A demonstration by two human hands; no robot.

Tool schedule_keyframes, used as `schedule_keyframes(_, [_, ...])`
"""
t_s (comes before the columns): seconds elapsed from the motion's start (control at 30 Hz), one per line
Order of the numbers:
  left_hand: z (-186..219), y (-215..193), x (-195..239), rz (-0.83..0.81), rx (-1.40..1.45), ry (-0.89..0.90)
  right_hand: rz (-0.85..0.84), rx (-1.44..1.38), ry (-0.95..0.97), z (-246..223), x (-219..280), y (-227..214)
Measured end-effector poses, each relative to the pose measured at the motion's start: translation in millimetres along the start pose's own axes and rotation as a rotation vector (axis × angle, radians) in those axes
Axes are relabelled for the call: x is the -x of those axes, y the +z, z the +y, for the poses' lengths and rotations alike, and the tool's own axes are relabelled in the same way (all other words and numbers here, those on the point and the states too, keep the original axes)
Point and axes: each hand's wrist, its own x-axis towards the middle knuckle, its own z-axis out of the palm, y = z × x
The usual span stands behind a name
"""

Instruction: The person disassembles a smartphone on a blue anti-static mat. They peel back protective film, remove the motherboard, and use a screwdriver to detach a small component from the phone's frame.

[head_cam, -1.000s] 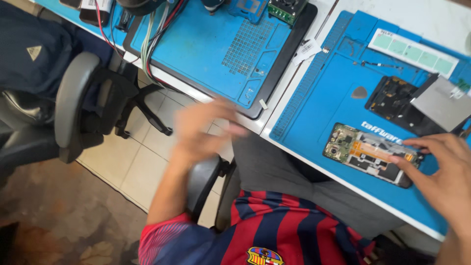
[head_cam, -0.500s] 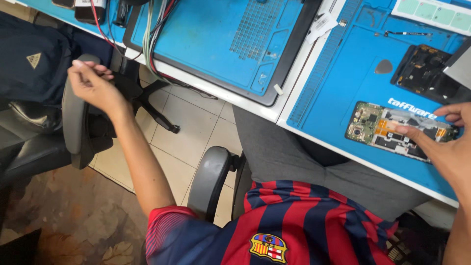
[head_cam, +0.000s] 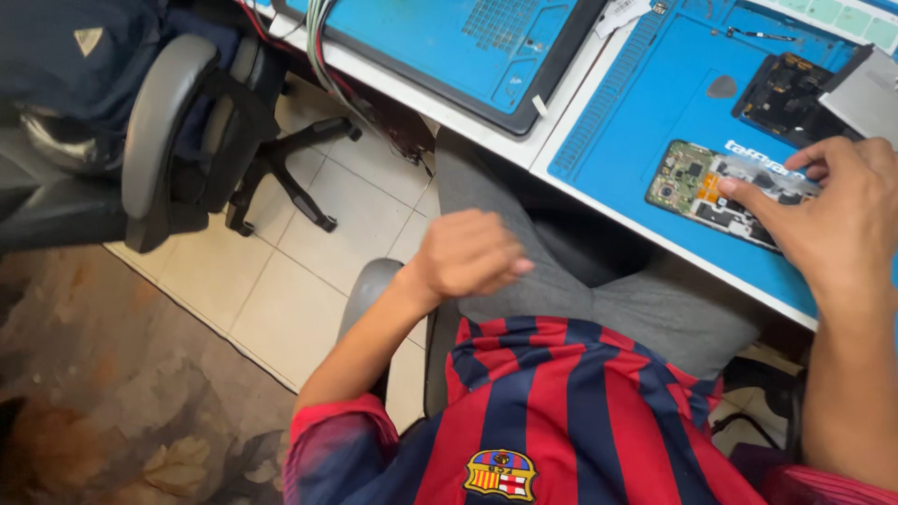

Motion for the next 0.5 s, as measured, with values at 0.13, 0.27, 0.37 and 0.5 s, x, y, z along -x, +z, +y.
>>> schedule_keyframes(0.13, [-44, -20, -11, 0.162, -0.305, 0.111, 0.03, 0.211, -0.077, -8, -5, -6])
schedule_keyframes(0.27, [-155, -115, 6, 0.398, -0.565, -0.326, 0.056, 0.211, -0.09, -16, -4, -9])
schedule_keyframes(0.37, [-239, -177, 14, 0.47, -0.754, -0.534, 0.008, 0.162, 0.008, -24, -5, -13])
schedule_keyframes(0.5, [-309, -223, 18, 0.349, -0.791, -0.708, -0.014, 0.138, 0.117, -42, -10, -16])
